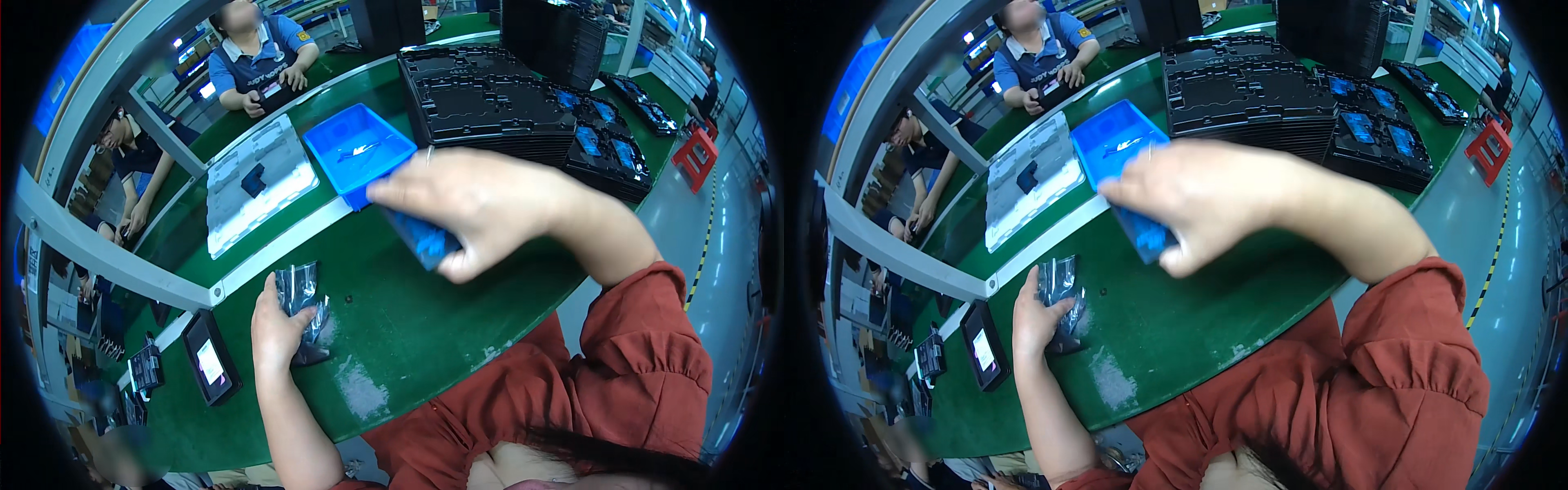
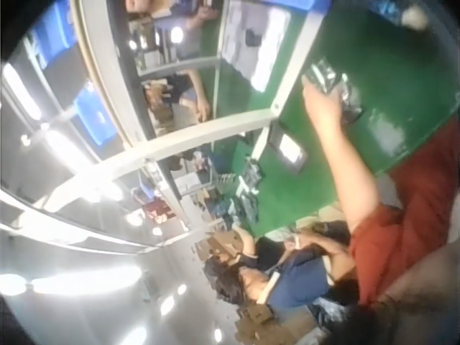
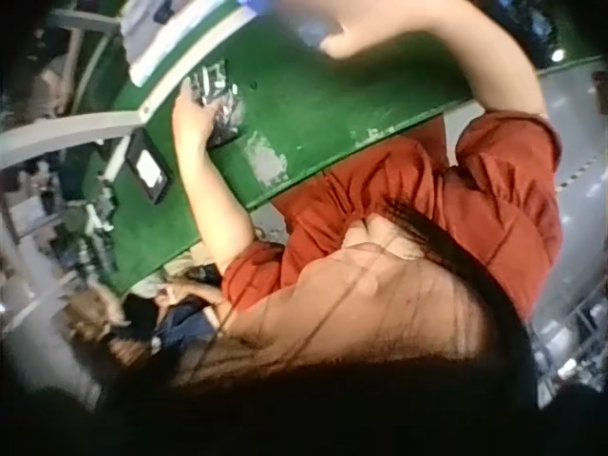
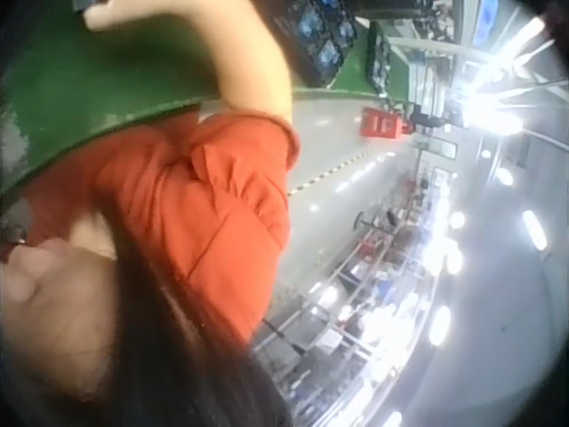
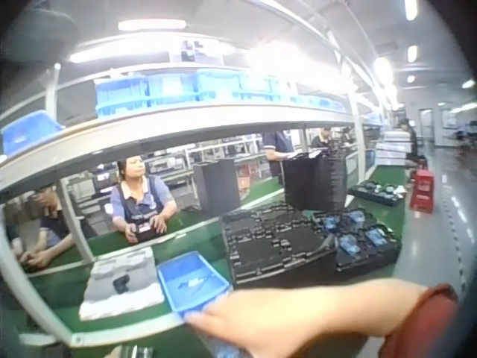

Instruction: The person picks up small blue electronic components from a stack of black trays and places them into clear plastic bags. They then seal the bags and place them on the table. The person repeats this process multiple times, handling the components and bags by hand.

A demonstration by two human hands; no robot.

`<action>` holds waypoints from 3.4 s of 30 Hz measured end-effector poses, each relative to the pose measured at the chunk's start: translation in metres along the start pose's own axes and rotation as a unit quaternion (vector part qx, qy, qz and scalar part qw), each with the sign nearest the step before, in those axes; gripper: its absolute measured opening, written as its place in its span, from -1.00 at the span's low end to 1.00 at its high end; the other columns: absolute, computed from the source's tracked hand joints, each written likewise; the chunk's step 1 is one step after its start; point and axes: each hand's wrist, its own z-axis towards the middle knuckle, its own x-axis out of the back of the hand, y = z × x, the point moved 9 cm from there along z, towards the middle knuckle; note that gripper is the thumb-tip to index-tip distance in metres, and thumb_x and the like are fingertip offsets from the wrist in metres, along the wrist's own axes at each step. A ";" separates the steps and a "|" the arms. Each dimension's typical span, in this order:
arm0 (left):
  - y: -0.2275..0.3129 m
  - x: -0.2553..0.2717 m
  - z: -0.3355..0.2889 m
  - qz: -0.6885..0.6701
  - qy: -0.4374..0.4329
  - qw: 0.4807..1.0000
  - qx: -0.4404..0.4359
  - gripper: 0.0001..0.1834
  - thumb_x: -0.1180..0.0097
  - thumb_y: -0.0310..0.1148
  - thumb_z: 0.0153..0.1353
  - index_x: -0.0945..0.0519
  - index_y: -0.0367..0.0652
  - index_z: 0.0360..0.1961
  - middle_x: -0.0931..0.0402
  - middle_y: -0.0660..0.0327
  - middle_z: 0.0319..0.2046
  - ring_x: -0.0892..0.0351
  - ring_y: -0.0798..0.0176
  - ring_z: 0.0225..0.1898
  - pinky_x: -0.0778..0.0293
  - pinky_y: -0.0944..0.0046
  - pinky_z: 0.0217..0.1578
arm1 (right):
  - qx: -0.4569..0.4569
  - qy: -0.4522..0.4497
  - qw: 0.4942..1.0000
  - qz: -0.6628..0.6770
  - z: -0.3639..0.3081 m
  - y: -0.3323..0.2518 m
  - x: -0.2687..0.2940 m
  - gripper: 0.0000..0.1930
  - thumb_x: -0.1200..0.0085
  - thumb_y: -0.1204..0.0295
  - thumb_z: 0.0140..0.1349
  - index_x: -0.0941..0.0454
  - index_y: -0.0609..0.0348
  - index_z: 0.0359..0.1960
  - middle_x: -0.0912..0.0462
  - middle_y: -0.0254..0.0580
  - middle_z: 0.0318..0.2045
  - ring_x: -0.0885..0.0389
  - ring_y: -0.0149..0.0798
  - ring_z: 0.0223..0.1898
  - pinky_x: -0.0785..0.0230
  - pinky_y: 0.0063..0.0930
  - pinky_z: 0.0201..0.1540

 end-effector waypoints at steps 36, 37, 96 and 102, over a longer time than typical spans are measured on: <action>-0.030 -0.011 0.018 -0.125 -0.010 0.989 0.073 -0.15 -0.40 -0.42 -0.22 -0.34 -0.40 0.17 -0.52 -0.08 -0.03 -0.55 0.11 -0.06 -0.38 0.23 0.04 | -0.349 -0.072 0.934 0.001 -0.076 0.339 0.094 -0.02 -0.44 0.38 -0.26 -0.20 0.12 0.31 -0.37 -0.01 0.21 -0.29 -0.13 0.27 -0.09 -0.34 0.32; -0.029 -0.011 0.019 -0.121 -0.011 0.990 0.075 -0.15 -0.40 -0.42 -0.23 -0.34 -0.40 0.17 -0.52 -0.08 -0.02 -0.55 0.11 -0.06 -0.38 0.23 0.04 | -0.348 -0.072 0.935 0.012 -0.069 0.340 0.093 -0.02 -0.44 0.38 -0.26 -0.20 0.12 0.31 -0.38 -0.02 0.21 -0.30 -0.14 0.26 -0.10 -0.35 0.31; -0.047 -0.019 0.029 -0.221 0.030 0.975 0.003 -0.29 -0.31 -0.48 -0.07 -0.37 -0.33 0.18 -0.55 0.06 -0.16 -0.53 0.26 -0.20 -0.42 0.31 -0.10 | -0.574 0.476 0.626 0.228 -0.484 0.237 0.129 -0.43 -0.19 0.49 0.05 -0.38 0.36 0.15 -0.59 -0.06 -0.08 -0.58 -0.37 -0.17 -0.42 -0.52 -0.05; -0.043 -0.018 0.027 -0.226 0.026 0.974 0.016 -0.29 -0.31 -0.50 -0.07 -0.37 -0.32 0.18 -0.54 0.08 -0.16 -0.52 0.28 -0.21 -0.42 0.32 -0.10 | -0.627 0.296 0.720 0.011 -0.487 0.232 0.118 -0.47 -0.17 0.39 0.12 -0.40 0.34 0.14 -0.55 0.01 0.02 -0.53 -0.25 0.02 -0.30 -0.46 0.12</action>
